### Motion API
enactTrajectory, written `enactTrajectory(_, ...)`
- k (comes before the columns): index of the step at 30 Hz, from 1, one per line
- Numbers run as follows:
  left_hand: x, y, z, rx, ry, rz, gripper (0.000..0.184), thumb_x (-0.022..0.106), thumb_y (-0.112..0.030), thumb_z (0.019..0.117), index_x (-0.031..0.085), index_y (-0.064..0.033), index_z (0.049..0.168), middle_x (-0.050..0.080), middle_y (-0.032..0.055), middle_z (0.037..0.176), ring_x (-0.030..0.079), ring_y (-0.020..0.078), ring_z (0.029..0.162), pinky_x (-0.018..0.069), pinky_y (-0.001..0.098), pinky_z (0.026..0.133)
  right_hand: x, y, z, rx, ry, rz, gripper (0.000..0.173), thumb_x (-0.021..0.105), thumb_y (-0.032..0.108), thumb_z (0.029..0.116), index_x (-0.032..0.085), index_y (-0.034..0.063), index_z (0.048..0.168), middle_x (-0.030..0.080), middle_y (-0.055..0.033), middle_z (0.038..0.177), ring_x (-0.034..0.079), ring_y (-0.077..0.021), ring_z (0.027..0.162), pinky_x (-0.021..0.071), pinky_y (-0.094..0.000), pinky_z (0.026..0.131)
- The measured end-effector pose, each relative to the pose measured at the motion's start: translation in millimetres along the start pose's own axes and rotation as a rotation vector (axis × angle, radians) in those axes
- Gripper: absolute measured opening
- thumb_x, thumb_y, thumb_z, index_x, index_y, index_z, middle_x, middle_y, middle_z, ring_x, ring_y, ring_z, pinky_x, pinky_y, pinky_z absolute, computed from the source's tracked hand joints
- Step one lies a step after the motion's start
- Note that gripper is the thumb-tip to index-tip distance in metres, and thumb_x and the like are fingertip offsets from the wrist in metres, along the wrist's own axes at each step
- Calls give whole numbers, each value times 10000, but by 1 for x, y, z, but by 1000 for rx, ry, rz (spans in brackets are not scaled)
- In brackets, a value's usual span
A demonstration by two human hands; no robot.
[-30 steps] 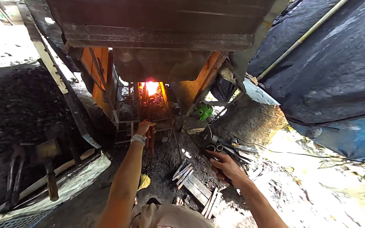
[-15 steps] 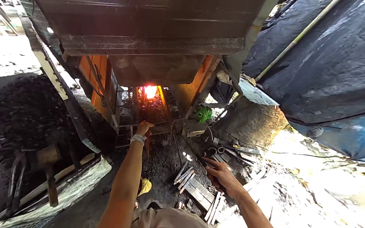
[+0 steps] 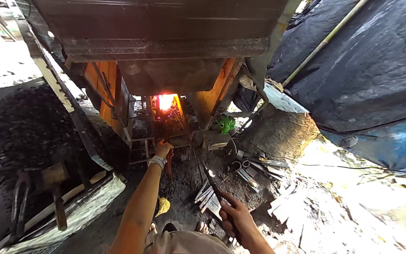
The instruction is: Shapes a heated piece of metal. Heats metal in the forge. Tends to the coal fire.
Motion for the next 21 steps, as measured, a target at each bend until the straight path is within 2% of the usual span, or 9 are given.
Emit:
enactTrajectory(2,-4,0,-4,-28,14,-3,605,645,15,888,451,-62,1456,633,157,885,659,243,666,583,386,563,10,5,14,-29,5,-15,474,488,170,1075,433,115,1543,519,-42,657,449,-111,418,416,-279,360)
enactTrajectory(3,-6,1,-7,-36,20,-5,618,653,-12,899,440,-79,1475,633,157,894,657,248,670,577,392,566,13,12,19,-83,3,-130,482,492,170,1071,440,110,1547,535,-50,660,455,-121,420,424,-289,370)
enactTrajectory(6,-14,7,-19,-41,30,-16,550,669,-49,911,482,-86,1427,628,147,879,639,235,643,550,372,526,11,31,24,-209,-50,-601,506,509,201,1065,452,142,1564,606,-66,691,518,-159,467,485,-351,454)
enactTrajectory(9,-18,9,-19,-62,60,-38,626,671,-79,926,425,-112,1501,640,147,894,652,238,657,557,373,535,3,44,13,-238,-95,-843,513,516,214,1058,458,173,1566,644,-74,738,570,-182,549,528,-399,567)
enactTrajectory(13,-17,1,2,-85,99,-121,610,671,-140,951,412,-139,1503,660,174,911,657,262,654,559,392,542,0,46,10,-264,-117,-922,505,515,211,1059,470,177,1560,653,-76,746,592,-186,581,546,-407,619)
enactTrajectory(15,-14,-8,9,-71,96,-126,554,662,-157,961,434,-119,1464,647,156,840,634,235,592,538,356,496,0,42,11,-277,-127,-922,504,514,203,1053,477,163,1555,651,-83,736,592,-196,585,546,-422,627)
enactTrajectory(19,-12,-9,22,-88,60,-130,515,678,-167,939,485,-104,1413,660,174,903,657,265,654,564,402,550,-4,25,5,-242,-123,-868,514,514,218,1048,473,171,1558,634,-70,718,567,-188,552,526,-418,569)
enactTrajectory(21,-9,-6,28,-53,43,-102,514,672,-106,929,477,-77,1404,632,146,861,635,235,630,560,383,546,-3,21,-1,-226,-98,-778,521,504,212,1045,465,148,1560,602,-50,673,533,-171,505,504,-395,518)
Point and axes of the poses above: each hand's wrist, its own z-axis towards the middle knuckle, its own x-axis out of the palm, y = z × x, the point moved 7 cm from there along z, towards the middle knuckle
